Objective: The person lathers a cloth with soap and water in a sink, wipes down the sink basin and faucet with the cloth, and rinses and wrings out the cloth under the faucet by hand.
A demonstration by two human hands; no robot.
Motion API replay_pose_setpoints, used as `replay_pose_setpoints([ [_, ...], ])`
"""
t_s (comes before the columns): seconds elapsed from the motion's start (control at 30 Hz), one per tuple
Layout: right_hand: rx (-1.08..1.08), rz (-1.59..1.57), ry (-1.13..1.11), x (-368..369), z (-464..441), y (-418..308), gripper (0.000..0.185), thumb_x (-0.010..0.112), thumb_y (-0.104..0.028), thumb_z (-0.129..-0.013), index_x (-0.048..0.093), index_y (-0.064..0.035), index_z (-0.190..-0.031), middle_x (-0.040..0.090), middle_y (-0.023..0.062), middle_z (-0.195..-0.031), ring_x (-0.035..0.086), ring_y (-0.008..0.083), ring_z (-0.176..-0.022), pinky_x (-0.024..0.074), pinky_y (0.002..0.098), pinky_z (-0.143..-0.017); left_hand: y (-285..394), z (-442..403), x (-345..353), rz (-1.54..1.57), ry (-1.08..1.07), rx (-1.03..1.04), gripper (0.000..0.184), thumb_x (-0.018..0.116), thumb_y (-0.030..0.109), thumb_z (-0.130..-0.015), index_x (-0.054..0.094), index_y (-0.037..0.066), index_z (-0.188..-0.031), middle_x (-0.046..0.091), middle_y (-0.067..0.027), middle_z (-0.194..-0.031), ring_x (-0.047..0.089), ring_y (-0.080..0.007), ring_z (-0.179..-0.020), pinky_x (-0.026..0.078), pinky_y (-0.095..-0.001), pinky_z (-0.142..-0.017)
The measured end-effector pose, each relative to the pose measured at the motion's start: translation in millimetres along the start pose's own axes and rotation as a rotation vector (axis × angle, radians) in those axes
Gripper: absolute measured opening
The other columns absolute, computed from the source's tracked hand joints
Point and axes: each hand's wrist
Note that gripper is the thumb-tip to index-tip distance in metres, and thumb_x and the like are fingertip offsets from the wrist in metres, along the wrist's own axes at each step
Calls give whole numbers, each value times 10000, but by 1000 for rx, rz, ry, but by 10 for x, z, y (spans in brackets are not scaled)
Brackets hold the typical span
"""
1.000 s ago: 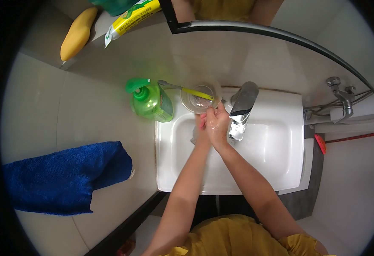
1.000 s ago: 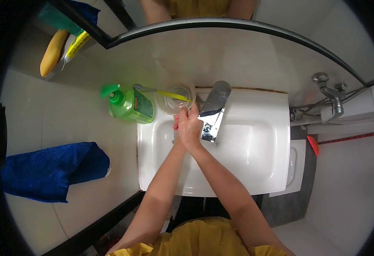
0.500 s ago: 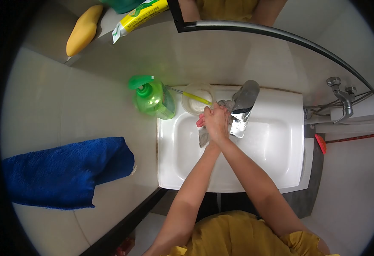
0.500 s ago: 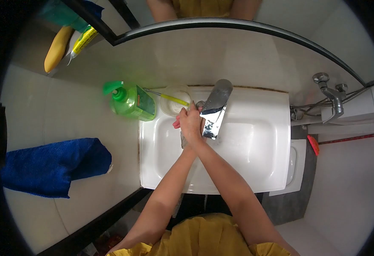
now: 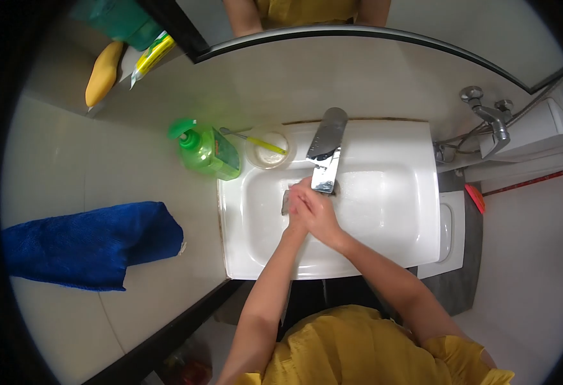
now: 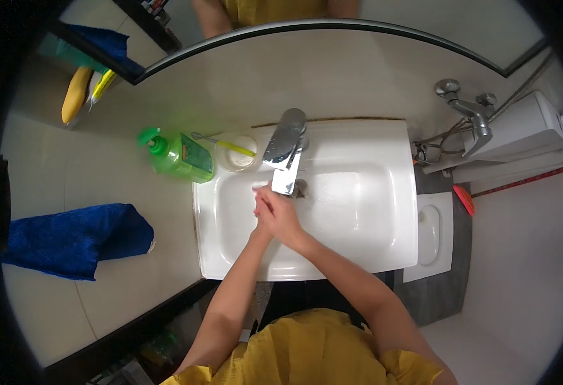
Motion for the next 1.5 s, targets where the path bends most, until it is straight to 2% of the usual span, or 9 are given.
replay_pose_setpoints([
  [0.13,-99,214,312,-361,406,78,246,541,-62,-859,552,-16,-1100,531,111,-1010,578,159,-825,463,255,-677,362,41,-207,367,60,-295,228,486,111,-887,486,27,-1100,588,-114,-866,560,-223,-812,444,-347,-698],
  [0.17,235,167,284,-475,476,118,318,487,-240,-929,518,-27,-1162,481,100,-1176,504,181,-1070,438,286,-860,574,41,-332,531,-8,-492,289,524,142,-881,465,23,-1137,583,-118,-909,552,-193,-790,442,-354,-698],
  [0.3,860,-731,410,-754,369,17,610,361,-571,-903,466,-76,-1243,444,97,-1297,479,218,-1142,369,336,-970,910,116,-34,767,91,-384,412,552,189,-881,418,20,-1232,569,-141,-1020,549,-208,-872,443,-332,-790],
  [0.4,617,-964,196,-1046,273,13,607,436,-551,-886,427,-92,-1283,486,58,-1239,484,201,-1116,396,329,-918,1209,189,51,891,-78,-369,490,566,239,-878,394,-5,-1267,519,-163,-1127,498,-240,-1028,387,-341,-916],
  [0.57,319,-456,480,-1367,-392,-184,514,565,-350,-877,423,-56,-1274,453,90,-1265,430,217,-1166,343,348,-976,1433,304,-104,438,19,-203,573,555,225,-878,291,60,-1359,256,-143,-1274,397,-240,-1041,357,-322,-905],
  [0.67,-192,78,605,-1333,-1078,130,543,614,-202,-818,408,-59,-1299,424,122,-1291,399,262,-1186,304,380,-994,1288,505,-110,590,-78,-409,545,549,175,-881,302,68,-1355,280,-136,-1249,424,-196,-1008,405,-285,-822],
  [0.77,-256,1108,281,-1176,-1068,532,586,625,-130,-745,431,-100,-1296,456,130,-1236,438,280,-1119,352,398,-928,1101,739,-153,561,-85,-471,485,550,125,-875,357,63,-1316,329,-113,-1214,479,-154,-911,431,-259,-733],
  [1.2,-75,1185,4,-1150,-467,294,378,479,-52,-813,501,16,-1184,469,198,-1033,523,350,-943,486,450,-730,813,581,-95,549,-206,-533,389,560,86,-853,473,84,-1232,456,-88,-1157,500,-157,-902,437,-276,-782],
  [1.5,-384,976,-125,-720,-533,402,203,531,-43,-718,583,37,-896,548,193,-910,539,326,-868,455,435,-743,546,676,-45,521,-210,-521,395,562,35,-841,481,90,-1224,484,-67,-1122,502,-125,-853,445,-253,-766],
])
Point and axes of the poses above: each hand's wrist, its own z-axis away from the middle knuckle, its own x-axis out of the palm, y = z × x
